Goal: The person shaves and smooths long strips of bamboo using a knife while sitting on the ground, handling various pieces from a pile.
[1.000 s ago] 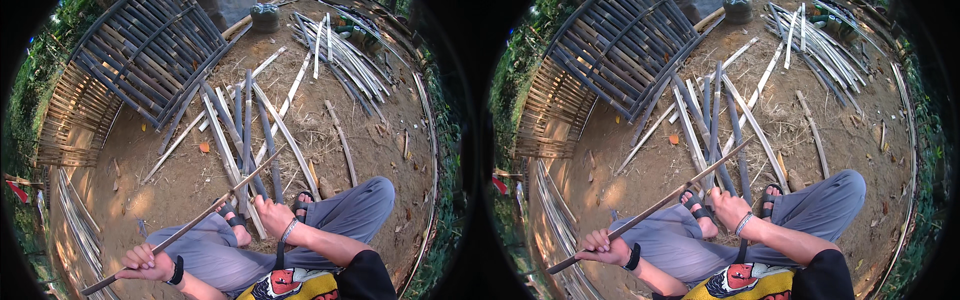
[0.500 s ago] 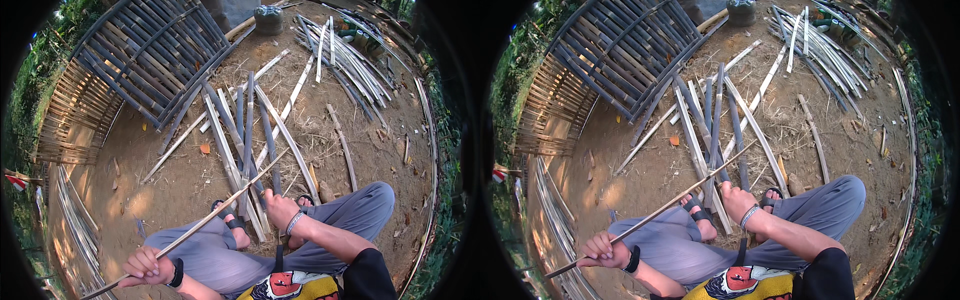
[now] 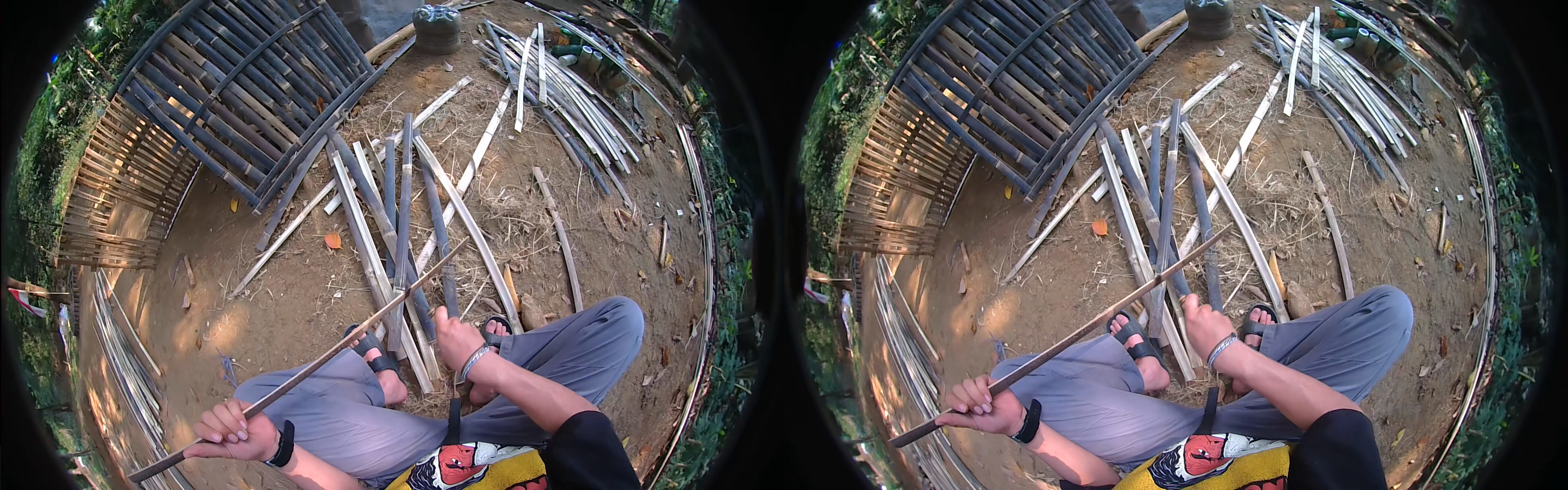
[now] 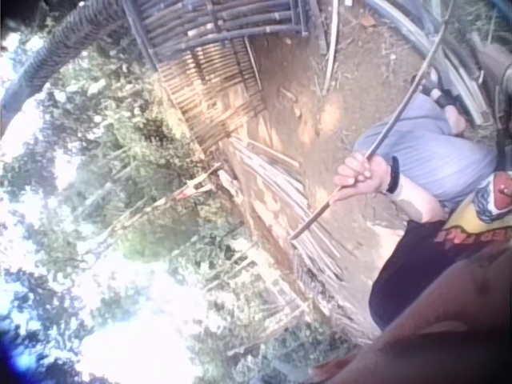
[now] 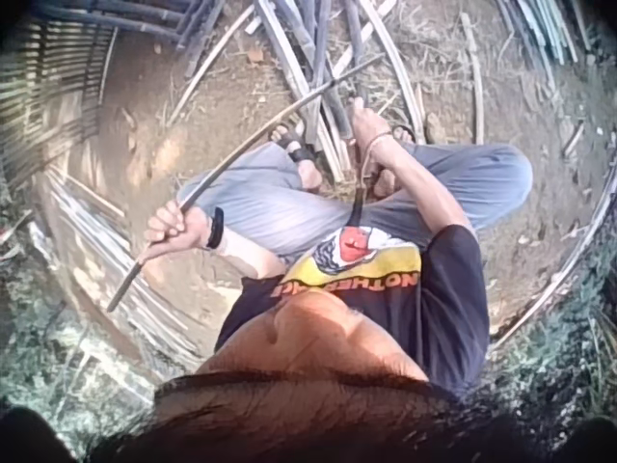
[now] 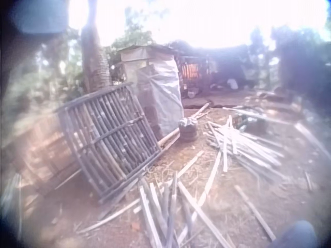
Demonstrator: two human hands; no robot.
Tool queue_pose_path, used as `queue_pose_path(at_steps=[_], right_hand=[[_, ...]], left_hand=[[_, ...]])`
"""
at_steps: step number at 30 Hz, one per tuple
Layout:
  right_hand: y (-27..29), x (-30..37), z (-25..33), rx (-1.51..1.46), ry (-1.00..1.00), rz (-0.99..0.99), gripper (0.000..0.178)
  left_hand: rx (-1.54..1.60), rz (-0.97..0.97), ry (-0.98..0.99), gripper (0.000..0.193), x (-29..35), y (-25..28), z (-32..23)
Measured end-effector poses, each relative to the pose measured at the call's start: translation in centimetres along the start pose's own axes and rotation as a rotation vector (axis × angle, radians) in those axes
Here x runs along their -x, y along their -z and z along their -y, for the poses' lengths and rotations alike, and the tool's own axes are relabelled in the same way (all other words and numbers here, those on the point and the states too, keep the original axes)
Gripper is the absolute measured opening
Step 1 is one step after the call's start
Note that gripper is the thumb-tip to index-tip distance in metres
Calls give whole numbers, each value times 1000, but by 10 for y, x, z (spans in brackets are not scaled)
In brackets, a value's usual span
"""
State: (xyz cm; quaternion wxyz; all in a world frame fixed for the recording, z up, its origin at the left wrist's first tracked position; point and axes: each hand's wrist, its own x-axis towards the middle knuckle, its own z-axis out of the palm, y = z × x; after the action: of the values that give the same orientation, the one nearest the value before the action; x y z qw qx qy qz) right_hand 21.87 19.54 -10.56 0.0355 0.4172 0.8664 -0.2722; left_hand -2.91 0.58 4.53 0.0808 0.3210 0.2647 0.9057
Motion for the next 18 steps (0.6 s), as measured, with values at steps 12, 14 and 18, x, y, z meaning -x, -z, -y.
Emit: queue_pose_path(at_steps=[12, 14, 18], right_hand=[[-29, -34, -45, -20, -98, 10, 20], [-7, -12, 0, -55, 14, -2, 18], [11, -2, 24, 5, 139, 4, 17]], left_hand=[[1, -5, 22, 57, 0, -1, 0], [-12, -4, -7, 57, -1, 0, -2], [-9, -32, -3, 56, -1, 1, -3]])
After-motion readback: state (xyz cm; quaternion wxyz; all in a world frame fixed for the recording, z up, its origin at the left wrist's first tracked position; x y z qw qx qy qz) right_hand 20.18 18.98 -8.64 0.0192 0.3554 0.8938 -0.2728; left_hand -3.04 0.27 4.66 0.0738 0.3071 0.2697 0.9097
